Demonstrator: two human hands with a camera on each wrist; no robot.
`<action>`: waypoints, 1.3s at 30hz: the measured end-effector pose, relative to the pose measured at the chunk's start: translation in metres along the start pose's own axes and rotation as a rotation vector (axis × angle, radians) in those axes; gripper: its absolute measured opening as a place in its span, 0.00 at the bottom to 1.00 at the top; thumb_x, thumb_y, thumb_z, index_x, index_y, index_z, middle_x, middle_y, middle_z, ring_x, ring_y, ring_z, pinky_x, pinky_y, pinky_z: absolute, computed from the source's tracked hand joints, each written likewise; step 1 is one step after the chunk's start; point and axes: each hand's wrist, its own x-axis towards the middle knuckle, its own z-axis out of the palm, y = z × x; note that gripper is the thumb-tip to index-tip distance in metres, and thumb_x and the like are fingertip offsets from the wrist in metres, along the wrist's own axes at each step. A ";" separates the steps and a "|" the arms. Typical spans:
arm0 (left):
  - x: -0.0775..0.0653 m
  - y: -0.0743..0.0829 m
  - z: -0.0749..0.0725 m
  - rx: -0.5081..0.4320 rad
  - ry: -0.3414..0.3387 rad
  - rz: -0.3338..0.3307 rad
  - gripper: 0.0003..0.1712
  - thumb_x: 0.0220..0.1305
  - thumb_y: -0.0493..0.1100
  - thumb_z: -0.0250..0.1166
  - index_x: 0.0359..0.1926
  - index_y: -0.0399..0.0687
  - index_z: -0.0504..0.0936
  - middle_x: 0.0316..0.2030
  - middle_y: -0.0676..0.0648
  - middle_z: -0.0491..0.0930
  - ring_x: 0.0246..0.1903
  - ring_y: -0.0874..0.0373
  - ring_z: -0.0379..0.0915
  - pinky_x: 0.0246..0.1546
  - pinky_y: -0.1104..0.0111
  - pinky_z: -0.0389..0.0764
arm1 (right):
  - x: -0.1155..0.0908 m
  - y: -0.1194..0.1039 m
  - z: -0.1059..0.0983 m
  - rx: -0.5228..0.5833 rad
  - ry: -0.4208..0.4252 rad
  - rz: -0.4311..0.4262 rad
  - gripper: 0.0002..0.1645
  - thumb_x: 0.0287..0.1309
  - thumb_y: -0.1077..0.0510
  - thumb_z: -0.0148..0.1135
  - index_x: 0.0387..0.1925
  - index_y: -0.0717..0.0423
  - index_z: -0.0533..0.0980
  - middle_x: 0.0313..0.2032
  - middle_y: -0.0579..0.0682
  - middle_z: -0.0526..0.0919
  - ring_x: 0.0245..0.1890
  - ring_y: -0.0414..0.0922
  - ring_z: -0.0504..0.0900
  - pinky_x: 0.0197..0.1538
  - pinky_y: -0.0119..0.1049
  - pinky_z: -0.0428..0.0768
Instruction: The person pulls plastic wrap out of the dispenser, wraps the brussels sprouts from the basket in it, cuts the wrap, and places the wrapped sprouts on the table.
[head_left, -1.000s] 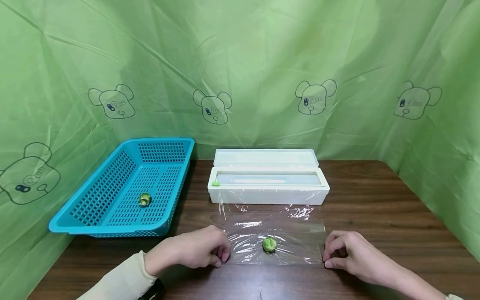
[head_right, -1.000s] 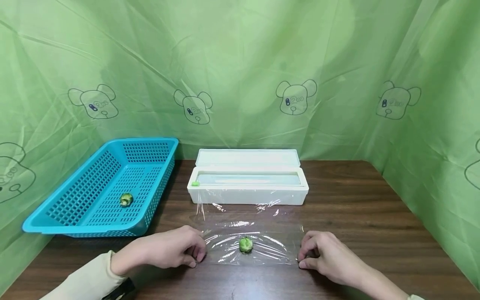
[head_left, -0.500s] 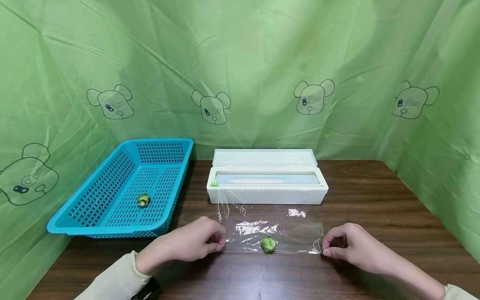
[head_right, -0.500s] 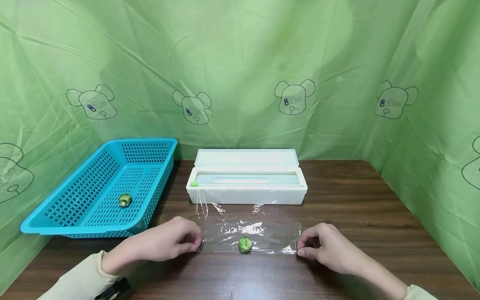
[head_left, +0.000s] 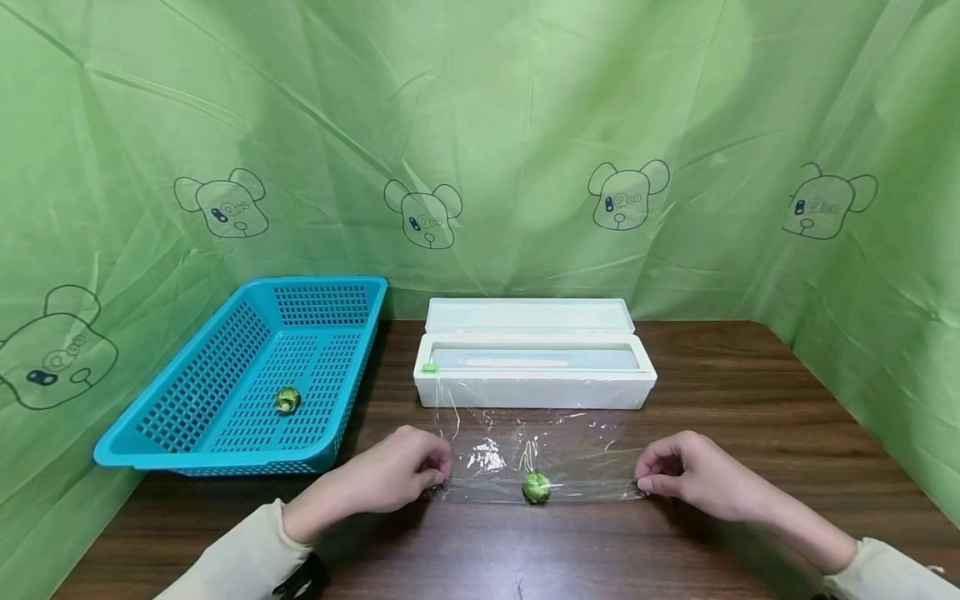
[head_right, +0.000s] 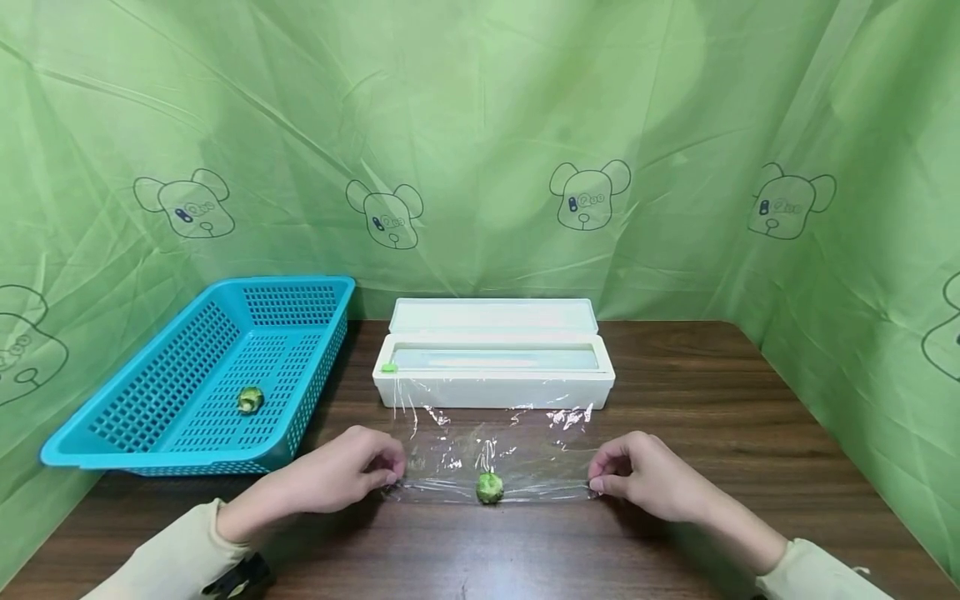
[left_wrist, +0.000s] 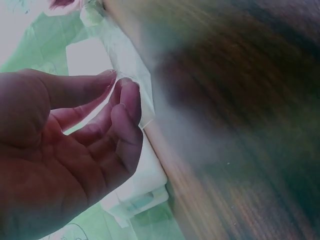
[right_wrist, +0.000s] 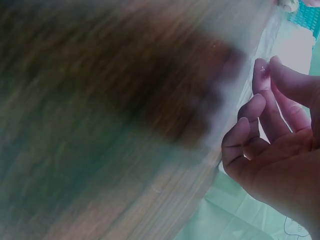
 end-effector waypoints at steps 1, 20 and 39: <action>0.000 -0.001 0.001 -0.001 -0.003 -0.006 0.14 0.65 0.27 0.68 0.30 0.51 0.81 0.26 0.58 0.79 0.31 0.67 0.73 0.36 0.67 0.79 | 0.001 0.001 0.000 0.007 -0.004 0.004 0.03 0.66 0.62 0.72 0.36 0.51 0.86 0.30 0.39 0.85 0.31 0.34 0.79 0.35 0.32 0.78; 0.002 -0.002 0.004 -0.014 -0.005 -0.008 0.14 0.66 0.26 0.67 0.32 0.51 0.86 0.30 0.61 0.83 0.36 0.68 0.78 0.41 0.65 0.82 | -0.002 0.017 -0.005 0.108 -0.040 -0.073 0.06 0.69 0.65 0.67 0.44 0.57 0.86 0.35 0.45 0.89 0.35 0.39 0.84 0.39 0.33 0.81; -0.002 0.031 0.005 0.149 0.172 -0.030 0.11 0.72 0.41 0.69 0.52 0.46 0.89 0.46 0.54 0.83 0.49 0.57 0.79 0.54 0.54 0.81 | -0.009 -0.005 0.005 -0.202 0.251 -0.122 0.12 0.56 0.61 0.80 0.38 0.41 0.87 0.42 0.37 0.86 0.38 0.36 0.80 0.40 0.35 0.79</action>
